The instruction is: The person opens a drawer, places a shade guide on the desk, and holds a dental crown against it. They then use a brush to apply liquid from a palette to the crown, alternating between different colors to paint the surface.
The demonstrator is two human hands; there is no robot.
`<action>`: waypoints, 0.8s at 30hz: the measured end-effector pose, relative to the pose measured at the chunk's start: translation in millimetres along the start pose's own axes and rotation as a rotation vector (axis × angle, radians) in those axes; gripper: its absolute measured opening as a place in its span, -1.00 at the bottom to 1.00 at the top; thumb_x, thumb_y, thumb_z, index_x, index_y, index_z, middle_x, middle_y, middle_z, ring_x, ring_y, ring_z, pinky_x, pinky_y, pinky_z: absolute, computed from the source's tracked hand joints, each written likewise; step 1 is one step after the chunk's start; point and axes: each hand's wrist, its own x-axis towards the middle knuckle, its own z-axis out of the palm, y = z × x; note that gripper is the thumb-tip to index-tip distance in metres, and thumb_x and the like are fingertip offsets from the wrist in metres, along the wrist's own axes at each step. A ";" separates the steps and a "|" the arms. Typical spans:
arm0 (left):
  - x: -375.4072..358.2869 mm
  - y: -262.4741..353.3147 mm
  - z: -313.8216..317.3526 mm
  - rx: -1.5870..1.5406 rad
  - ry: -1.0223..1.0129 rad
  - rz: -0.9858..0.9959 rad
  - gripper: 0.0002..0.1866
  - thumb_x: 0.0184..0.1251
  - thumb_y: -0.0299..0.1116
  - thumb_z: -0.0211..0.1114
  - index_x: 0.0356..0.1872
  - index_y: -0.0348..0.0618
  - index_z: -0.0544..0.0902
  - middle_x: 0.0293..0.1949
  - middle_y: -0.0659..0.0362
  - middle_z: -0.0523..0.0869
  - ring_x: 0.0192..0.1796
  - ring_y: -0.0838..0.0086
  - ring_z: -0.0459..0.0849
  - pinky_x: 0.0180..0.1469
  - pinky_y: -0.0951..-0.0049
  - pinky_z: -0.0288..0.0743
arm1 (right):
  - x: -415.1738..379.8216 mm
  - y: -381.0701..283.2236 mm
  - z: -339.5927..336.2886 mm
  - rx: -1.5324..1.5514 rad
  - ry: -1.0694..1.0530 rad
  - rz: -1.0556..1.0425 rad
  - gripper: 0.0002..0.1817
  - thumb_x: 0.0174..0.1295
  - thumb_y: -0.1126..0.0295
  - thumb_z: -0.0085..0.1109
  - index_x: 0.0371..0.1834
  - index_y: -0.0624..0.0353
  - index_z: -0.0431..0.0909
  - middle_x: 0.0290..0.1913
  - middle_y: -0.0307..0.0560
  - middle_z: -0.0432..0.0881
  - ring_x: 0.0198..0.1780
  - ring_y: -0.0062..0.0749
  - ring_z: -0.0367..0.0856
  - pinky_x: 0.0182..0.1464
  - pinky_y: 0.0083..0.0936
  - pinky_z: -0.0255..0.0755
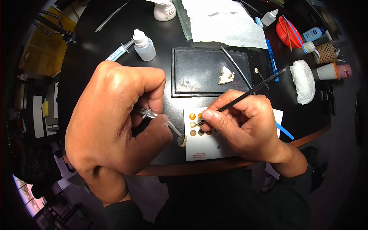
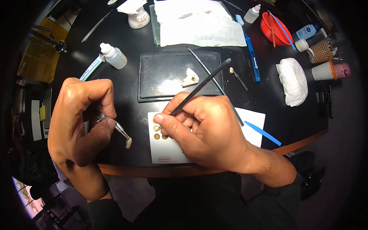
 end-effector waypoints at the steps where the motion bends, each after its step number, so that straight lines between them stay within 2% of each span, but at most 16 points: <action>1: 1.0 -0.1 -3.2 0.017 -0.027 0.006 -0.75 -0.34 -0.31 0.31 -0.53 -0.16 0.55 -0.43 0.24 0.48 -0.32 0.50 0.43 -0.19 0.47 0.31 | 0.0 0.7 0.1 -0.009 0.001 -0.017 -0.89 0.51 0.56 0.30 -0.15 0.44 0.67 -0.28 0.03 0.82 -0.24 -0.53 0.83 -0.16 -0.66 0.72; 2: 1.3 -0.6 -2.9 0.009 -0.028 0.006 -0.75 -0.34 -0.31 0.31 -0.53 -0.16 0.55 -0.43 0.24 0.48 -0.33 0.50 0.43 -0.20 0.47 0.30 | 0.2 1.5 0.3 -0.018 0.002 -0.034 -0.89 0.51 0.56 0.30 -0.15 0.44 0.68 -0.28 0.03 0.82 -0.23 -0.53 0.83 -0.15 -0.65 0.73; 5: 0.7 -3.5 2.5 -0.040 0.006 0.000 -0.75 -0.33 -0.29 0.33 -0.54 -0.16 0.54 -0.47 0.25 0.47 -0.34 0.50 0.44 -0.22 0.47 0.29 | 2.4 9.0 4.6 0.054 0.082 -0.124 -0.82 0.47 0.47 0.38 -0.22 0.43 0.71 -0.43 -0.11 0.80 -0.44 -0.79 0.69 -0.42 -0.77 0.50; 11: 6.1 -1.1 -5.1 0.000 -0.069 0.001 -0.74 -0.32 -0.26 0.33 -0.56 -0.14 0.50 -0.52 0.27 0.47 -0.34 0.49 0.45 -0.25 0.48 0.27 | 1.2 6.8 2.7 0.071 0.080 -0.106 -0.83 0.48 0.48 0.36 -0.22 0.43 0.71 -0.42 -0.09 0.81 -0.43 -0.77 0.70 -0.41 -0.78 0.50; 14: 7.3 -2.0 -5.0 -0.009 -0.083 0.007 -0.73 -0.33 -0.25 0.33 -0.57 -0.13 0.49 -0.52 0.27 0.46 -0.34 0.48 0.44 -0.23 0.46 0.27 | -0.3 -1.8 -0.4 0.006 0.010 -0.028 -0.89 0.52 0.55 0.29 -0.16 0.42 0.67 -0.28 0.00 0.81 -0.22 -0.52 0.82 -0.15 -0.63 0.72; 17: 6.3 -3.9 -1.4 -0.016 -0.054 0.016 -0.74 -0.33 -0.25 0.32 -0.58 -0.13 0.49 -0.53 0.27 0.45 -0.34 0.48 0.42 -0.21 0.45 0.28 | 0.0 1.9 -0.3 0.005 0.010 -0.065 -0.90 0.51 0.56 0.29 -0.15 0.42 0.67 -0.28 0.01 0.81 -0.22 -0.53 0.81 -0.15 -0.62 0.72; 20: 5.7 -2.9 -1.6 -0.020 -0.047 0.010 -0.76 -0.32 -0.28 0.30 -0.57 -0.13 0.50 -0.52 0.26 0.45 -0.32 0.47 0.42 -0.18 0.44 0.28 | -0.6 -3.5 -0.7 0.032 0.024 -0.005 -0.90 0.51 0.57 0.29 -0.16 0.43 0.67 -0.27 0.01 0.80 -0.22 -0.52 0.81 -0.14 -0.62 0.72; 24: 3.8 -0.8 2.2 -0.045 -0.016 -0.038 -0.78 -0.32 -0.30 0.29 -0.56 -0.13 0.51 -0.50 0.26 0.46 -0.29 0.45 0.43 -0.17 0.43 0.30 | -0.8 0.6 -0.9 -0.019 -0.001 -0.060 -0.90 0.52 0.57 0.27 -0.14 0.44 0.67 -0.25 0.02 0.79 -0.22 -0.52 0.80 -0.14 -0.61 0.72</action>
